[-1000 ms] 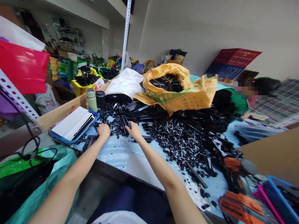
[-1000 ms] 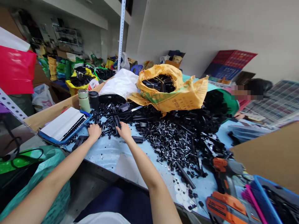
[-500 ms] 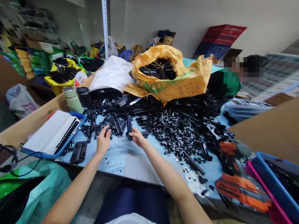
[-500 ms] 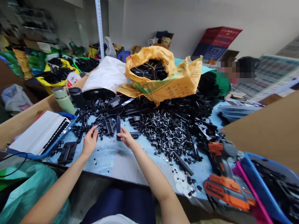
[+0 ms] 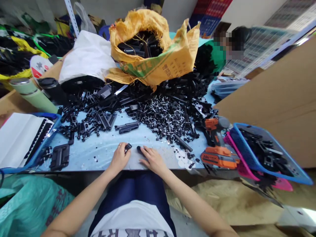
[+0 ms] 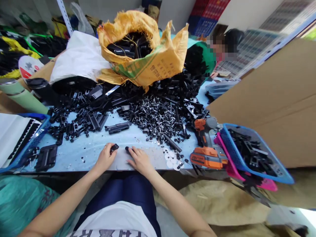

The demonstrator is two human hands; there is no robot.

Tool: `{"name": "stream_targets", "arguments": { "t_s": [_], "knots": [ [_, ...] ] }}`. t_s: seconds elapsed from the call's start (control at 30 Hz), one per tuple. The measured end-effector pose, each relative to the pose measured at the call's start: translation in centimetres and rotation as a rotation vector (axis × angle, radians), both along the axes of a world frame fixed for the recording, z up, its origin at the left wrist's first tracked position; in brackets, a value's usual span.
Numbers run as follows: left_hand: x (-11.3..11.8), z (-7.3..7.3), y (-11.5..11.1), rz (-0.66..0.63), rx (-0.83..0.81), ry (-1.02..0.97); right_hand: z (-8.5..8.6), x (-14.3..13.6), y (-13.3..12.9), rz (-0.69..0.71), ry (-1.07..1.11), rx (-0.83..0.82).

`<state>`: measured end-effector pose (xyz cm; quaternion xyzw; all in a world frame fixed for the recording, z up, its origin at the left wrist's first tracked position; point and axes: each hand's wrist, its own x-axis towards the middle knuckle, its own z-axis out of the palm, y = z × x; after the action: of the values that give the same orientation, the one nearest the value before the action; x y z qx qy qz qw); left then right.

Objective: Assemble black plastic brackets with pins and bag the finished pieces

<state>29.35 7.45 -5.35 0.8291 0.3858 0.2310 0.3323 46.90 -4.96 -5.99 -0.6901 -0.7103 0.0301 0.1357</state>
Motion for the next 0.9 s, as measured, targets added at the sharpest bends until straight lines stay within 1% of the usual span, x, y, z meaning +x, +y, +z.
{"name": "stream_targets", "arguments": {
  "t_s": [0.07, 0.17, 0.23, 0.3, 0.37, 0.4, 0.47, 0.53, 0.57, 0.6, 0.63, 0.7, 0.8, 0.9],
  "knots": [
    [-0.4, -0.1, -0.4, 0.006, 0.013, 0.000, -0.3, -0.8, -0.1, 0.012, 0.039, 0.011],
    [-1.3, 0.1, -1.0, -0.036, -0.001, -0.001, -0.1, -1.5, 0.6, -0.075, 0.072, -0.027],
    [-1.7, 0.4, -1.3, -0.063, 0.000, -0.006, 0.2, -1.6, 1.1, -0.072, 0.073, -0.073],
    [-1.9, 0.8, -1.6, -0.062, 0.005, -0.026, 0.4, -1.7, 1.4, -0.041, 0.087, -0.101],
    [-1.7, 1.2, -2.0, -0.057, -0.009, -0.079, 0.5, -1.9, 1.5, -0.072, 0.191, -0.061],
    [-1.5, 1.3, -2.3, -0.065, -0.026, -0.113, 0.5, -2.0, 1.6, -0.121, 0.304, -0.011],
    [-0.9, 1.6, -2.8, -0.090, -0.076, -0.186, 0.8, -2.4, 1.7, -0.233, 0.648, 0.081],
    [0.0, 1.9, -3.4, -0.095, -0.110, -0.257, 1.3, -2.7, 1.8, -0.316, 1.038, 0.085],
    [0.4, 2.1, -3.6, -0.089, -0.116, -0.288, 1.6, -2.8, 1.8, -0.325, 1.196, 0.052],
    [0.7, 2.3, -3.8, -0.084, -0.114, -0.313, 1.9, -2.8, 1.7, -0.310, 1.307, 0.016],
    [0.9, 2.6, -4.0, -0.084, -0.105, -0.325, 2.2, -2.7, 1.7, -0.276, 1.365, -0.005],
    [1.2, 3.2, -4.2, -0.100, -0.079, -0.315, 2.6, -2.1, 1.5, -0.174, 1.337, 0.017],
    [1.2, 3.7, -4.6, -0.101, -0.014, -0.295, 2.9, -1.1, 1.1, -0.036, 1.119, 0.108],
    [1.7, 3.7, -5.4, -0.029, 0.059, -0.350, 3.2, -0.9, 1.1, -0.011, 0.991, 0.208]
  ]
}}
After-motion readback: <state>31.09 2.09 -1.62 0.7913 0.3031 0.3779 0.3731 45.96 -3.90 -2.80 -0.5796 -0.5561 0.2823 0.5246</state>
